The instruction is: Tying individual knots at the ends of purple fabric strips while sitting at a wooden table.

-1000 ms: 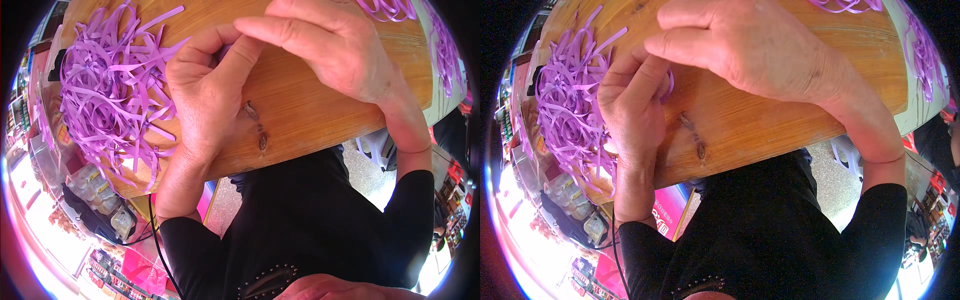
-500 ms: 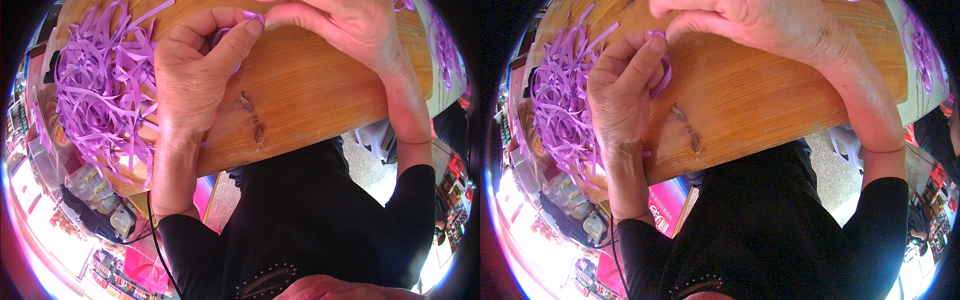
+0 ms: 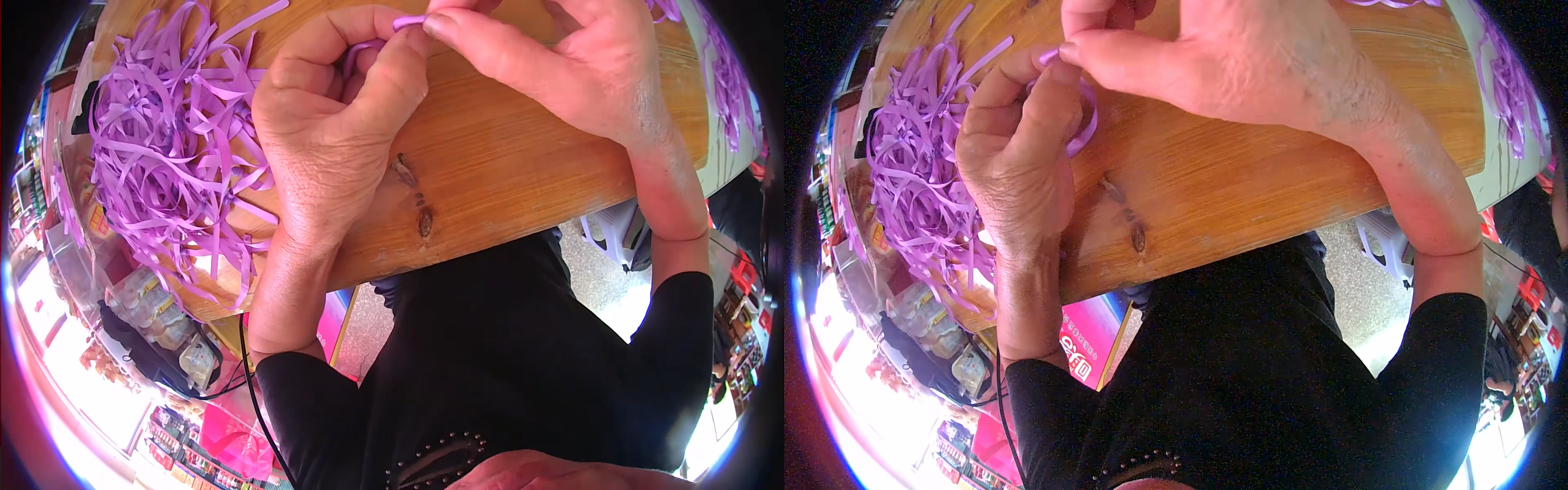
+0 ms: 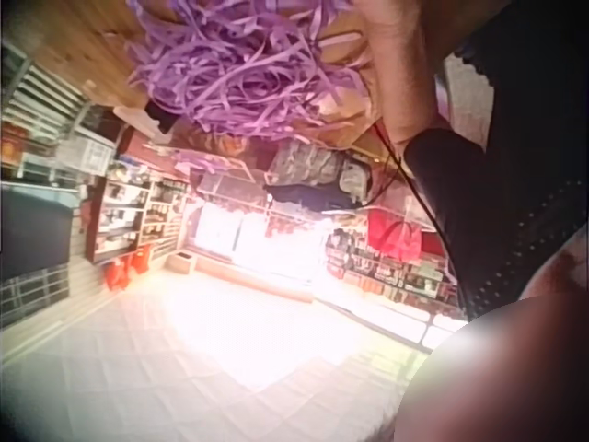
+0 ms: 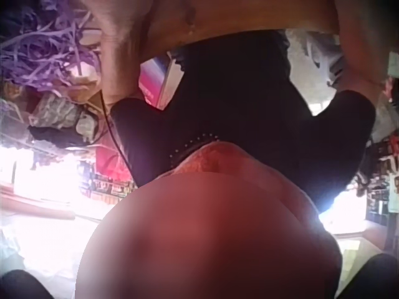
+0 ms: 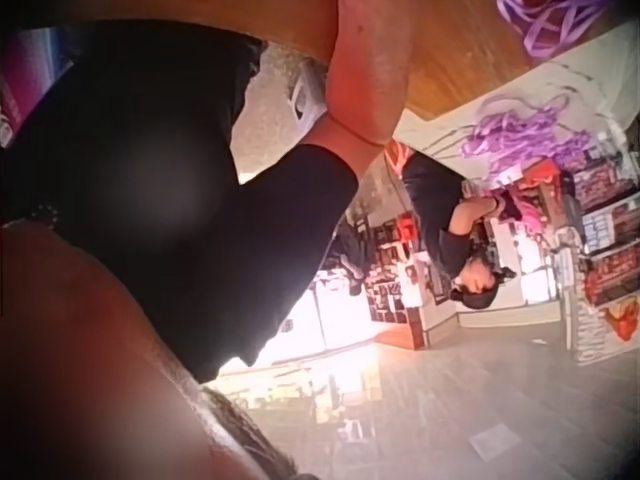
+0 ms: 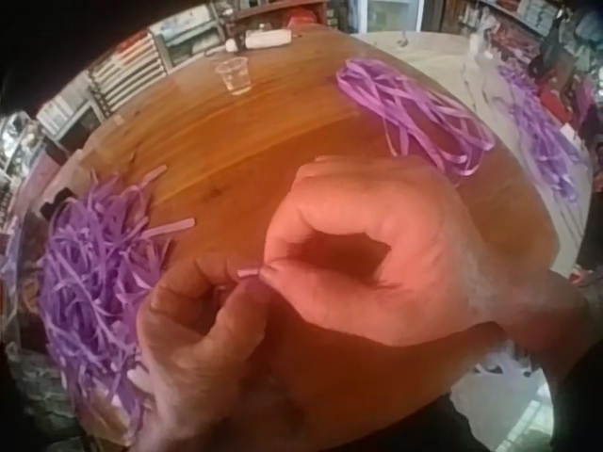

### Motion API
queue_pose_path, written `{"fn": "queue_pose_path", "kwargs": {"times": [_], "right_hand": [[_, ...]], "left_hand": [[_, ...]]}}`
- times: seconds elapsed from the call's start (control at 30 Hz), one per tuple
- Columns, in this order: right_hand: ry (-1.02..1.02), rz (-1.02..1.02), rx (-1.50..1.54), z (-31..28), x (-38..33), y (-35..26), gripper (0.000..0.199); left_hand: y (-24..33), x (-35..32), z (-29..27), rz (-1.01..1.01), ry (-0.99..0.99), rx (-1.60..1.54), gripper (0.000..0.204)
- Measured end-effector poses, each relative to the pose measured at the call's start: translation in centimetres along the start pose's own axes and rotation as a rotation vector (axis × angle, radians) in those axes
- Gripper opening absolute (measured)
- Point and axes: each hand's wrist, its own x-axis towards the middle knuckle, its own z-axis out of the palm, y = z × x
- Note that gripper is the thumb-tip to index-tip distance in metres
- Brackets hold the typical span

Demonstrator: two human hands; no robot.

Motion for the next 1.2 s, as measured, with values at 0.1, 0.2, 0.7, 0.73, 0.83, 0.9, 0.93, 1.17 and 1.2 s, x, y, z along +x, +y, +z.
{"fn": "queue_pose_path", "kwargs": {"times": [0.1, 0.2, 0.7, 0.73, 0.83, 0.9, 0.93, 1.17, 1.2], "right_hand": [[0.189, -0.531, 0.305, 2.0, 0.3, 4.5, 0.007], [-0.080, 0.409, 0.350, -0.3, 0.3, 0.6, 0.010], [0.105, 0.017, -0.026, 0.4, 0.2, -0.8, 0.009], [0.112, 0.021, -0.038, -0.3, 0.2, -1.1, 0.009], [-0.005, -0.105, -0.265, -1.7, -0.2, -1.4, 0.013], [0.079, -0.380, -0.269, 0.0, 0.1, 0.8, 0.014], [0.080, -0.382, -0.272, 0.2, 0.0, 1.2, 0.014], [0.021, -0.192, -0.058, -0.5, 0.0, 0.4, 0.013], [0.054, -0.360, -0.072, 0.0, 0.0, 1.2, 0.013]], "left_hand": [[0.2, 0.1, 0.6, 0.032, -0.082, -0.076, 0.014], [0.6, 0.1, 0.6, 0.032, -0.123, -0.161, 0.013], [0.8, 0.3, -0.1, -0.169, -0.198, -0.488, 0.014], [1.0, 0.3, 0.2, -0.170, -0.199, -0.466, 0.013], [1.2, 0.4, 0.9, -0.165, -0.221, -0.443, 0.013], [0.9, 0.1, 0.2, -0.156, -0.194, -0.415, 0.012], [0.8, 0.1, 0.1, -0.148, -0.209, -0.431, 0.012], [0.8, 0.1, 0.2, -0.098, -0.208, -0.340, 0.014], [0.8, -0.1, 0.2, -0.099, -0.197, -0.331, 0.014]]}}
